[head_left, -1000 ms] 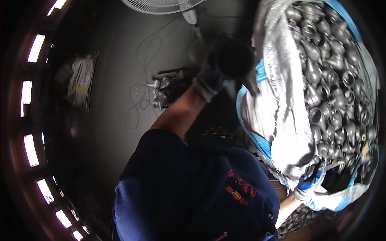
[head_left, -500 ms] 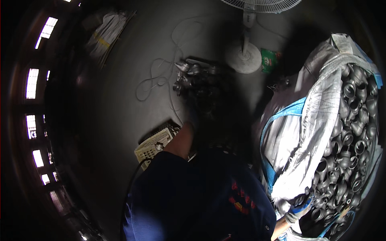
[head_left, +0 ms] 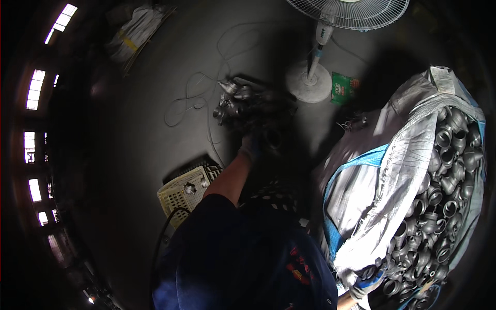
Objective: The person takes metal parts from a large bag one by one, scrapes each piece with a hand file, and places the finished parts into a basket on the floor.
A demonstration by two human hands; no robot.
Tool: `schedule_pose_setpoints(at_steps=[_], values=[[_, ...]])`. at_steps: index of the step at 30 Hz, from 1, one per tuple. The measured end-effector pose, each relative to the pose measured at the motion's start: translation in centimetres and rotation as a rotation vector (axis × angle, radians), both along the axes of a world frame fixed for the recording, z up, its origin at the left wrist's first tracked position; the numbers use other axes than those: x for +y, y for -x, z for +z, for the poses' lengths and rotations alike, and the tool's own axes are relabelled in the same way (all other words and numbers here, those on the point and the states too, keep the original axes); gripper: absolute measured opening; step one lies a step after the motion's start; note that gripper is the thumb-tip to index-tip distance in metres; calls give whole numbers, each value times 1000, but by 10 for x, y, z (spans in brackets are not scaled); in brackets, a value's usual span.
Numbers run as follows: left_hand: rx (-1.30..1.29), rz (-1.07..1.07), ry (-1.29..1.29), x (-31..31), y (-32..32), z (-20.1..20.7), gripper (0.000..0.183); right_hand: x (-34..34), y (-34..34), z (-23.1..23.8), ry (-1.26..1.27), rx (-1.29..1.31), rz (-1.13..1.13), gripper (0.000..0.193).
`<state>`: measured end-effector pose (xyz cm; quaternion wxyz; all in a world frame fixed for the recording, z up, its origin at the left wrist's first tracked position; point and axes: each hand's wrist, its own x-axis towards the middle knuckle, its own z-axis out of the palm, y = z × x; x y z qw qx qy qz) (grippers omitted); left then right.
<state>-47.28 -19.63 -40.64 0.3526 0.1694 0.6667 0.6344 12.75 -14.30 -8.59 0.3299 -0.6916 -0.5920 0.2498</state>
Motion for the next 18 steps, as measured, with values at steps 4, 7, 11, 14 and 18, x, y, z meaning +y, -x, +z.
schedule_pose_setpoints(at_steps=[4, 7, 11, 14, 18], values=[[975, -346, 407, 56, 31, 2, 36, 2, 9, 3, 65, 106, -116, 44], [-820, 285, -70, 105, 27, 62, 36, 6, 17, 7, 101, 161, -185, 43], [523, -461, 848, 152, 34, 111, 33, 13, 31, 8, 128, 233, -272, 42], [1135, -746, 1068, 160, 57, 58, 32, 16, 40, 9, 142, 268, -323, 42], [60, -57, 102, 134, 87, -44, 38, 21, 48, 9, 152, 323, -362, 41]])
